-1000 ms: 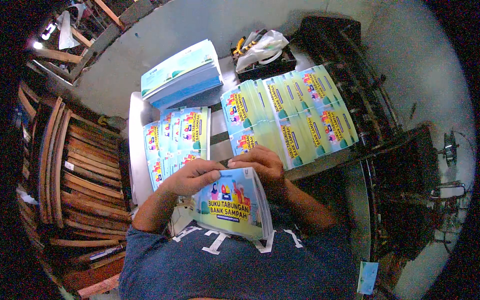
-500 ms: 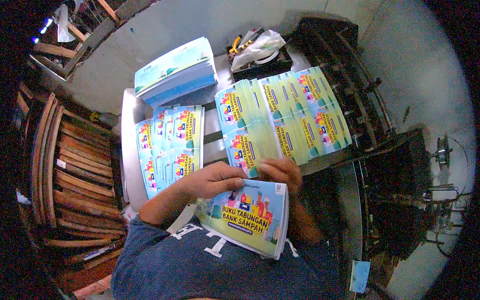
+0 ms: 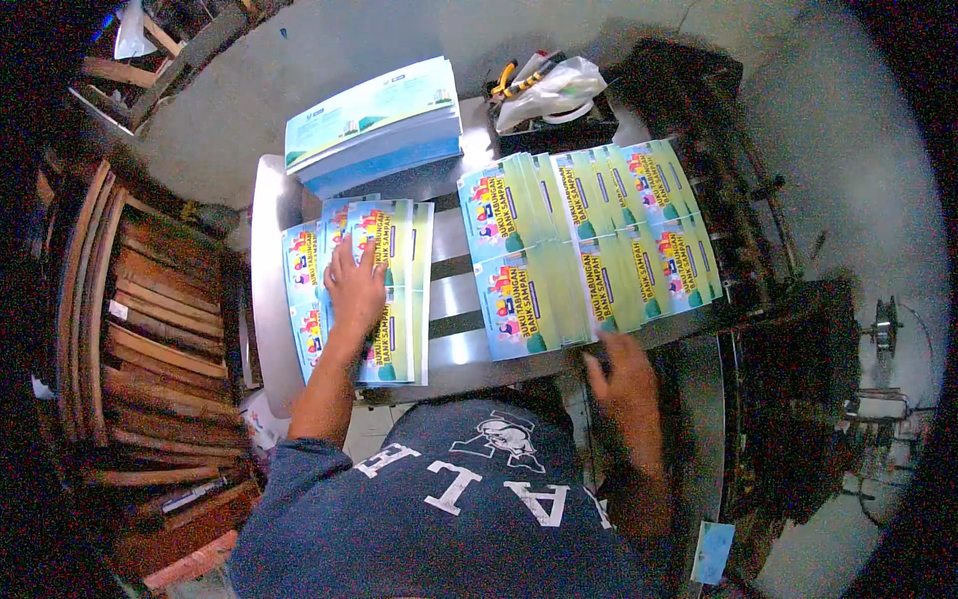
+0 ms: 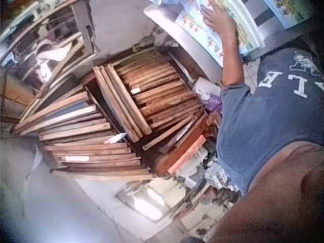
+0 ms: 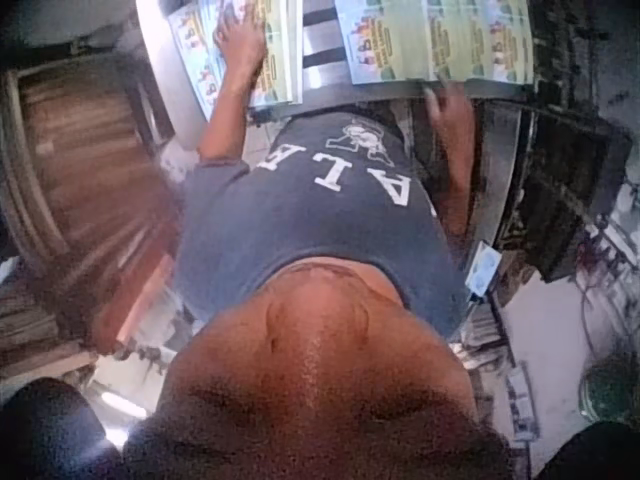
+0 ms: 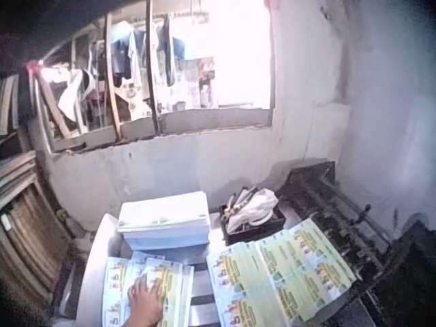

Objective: The person assembles booklets by wrapping printed paper covers around inner sheets, folding each booklet, and organizing them into stacks on the table.

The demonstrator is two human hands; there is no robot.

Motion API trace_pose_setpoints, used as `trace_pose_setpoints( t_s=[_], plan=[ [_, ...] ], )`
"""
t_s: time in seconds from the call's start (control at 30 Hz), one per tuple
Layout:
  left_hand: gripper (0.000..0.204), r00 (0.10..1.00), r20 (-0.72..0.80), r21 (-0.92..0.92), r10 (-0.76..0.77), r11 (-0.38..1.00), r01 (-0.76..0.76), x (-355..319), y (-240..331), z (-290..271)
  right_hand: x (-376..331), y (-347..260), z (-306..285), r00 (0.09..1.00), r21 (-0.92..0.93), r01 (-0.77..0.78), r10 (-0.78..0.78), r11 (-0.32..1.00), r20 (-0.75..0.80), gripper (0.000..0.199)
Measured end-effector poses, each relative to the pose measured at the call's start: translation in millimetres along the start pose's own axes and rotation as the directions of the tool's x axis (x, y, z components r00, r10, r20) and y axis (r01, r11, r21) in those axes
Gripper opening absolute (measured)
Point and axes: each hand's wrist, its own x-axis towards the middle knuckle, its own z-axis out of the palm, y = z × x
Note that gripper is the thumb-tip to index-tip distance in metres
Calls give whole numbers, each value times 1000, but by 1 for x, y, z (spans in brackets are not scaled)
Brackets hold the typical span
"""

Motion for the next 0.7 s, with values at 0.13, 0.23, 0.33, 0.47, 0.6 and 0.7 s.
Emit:
trace_pose_setpoints(
  t_s=[0.13, 0.23, 0.33, 0.47, 0.6, 0.7],
  plan=[
    [45, 981, -189, -189, 43, 979, -79, 7, 41, -12, 61, -47, 23, 958, -88, 280, -285, 956, -46, 45],
    [49, 926, 360, -736, 115, 645, 206, 11, 103, -4, 84, -33, 46, 935, -114, 348, -353, 930, -24, 49],
    [47, 876, 470, -821, -106, 313, 478, 13, 128, 35, 90, -19, 58, 960, 83, 280, -278, 956, -28, 56],
    [40, 830, 557, -811, 28, 236, 536, 26, 132, 11, 93, 1, 62, 967, 174, 255, -254, 951, -29, 62],
    [34, 932, 351, -809, -87, 473, 349, 33, 121, 18, 94, 2, 69, 968, 161, 248, -250, 955, -10, 65],
    [29, 958, 190, -847, -217, 457, 271, 37, 96, 12, 91, 0, 71, 960, 65, 278, -279, 958, 9, 64]
  ],
)
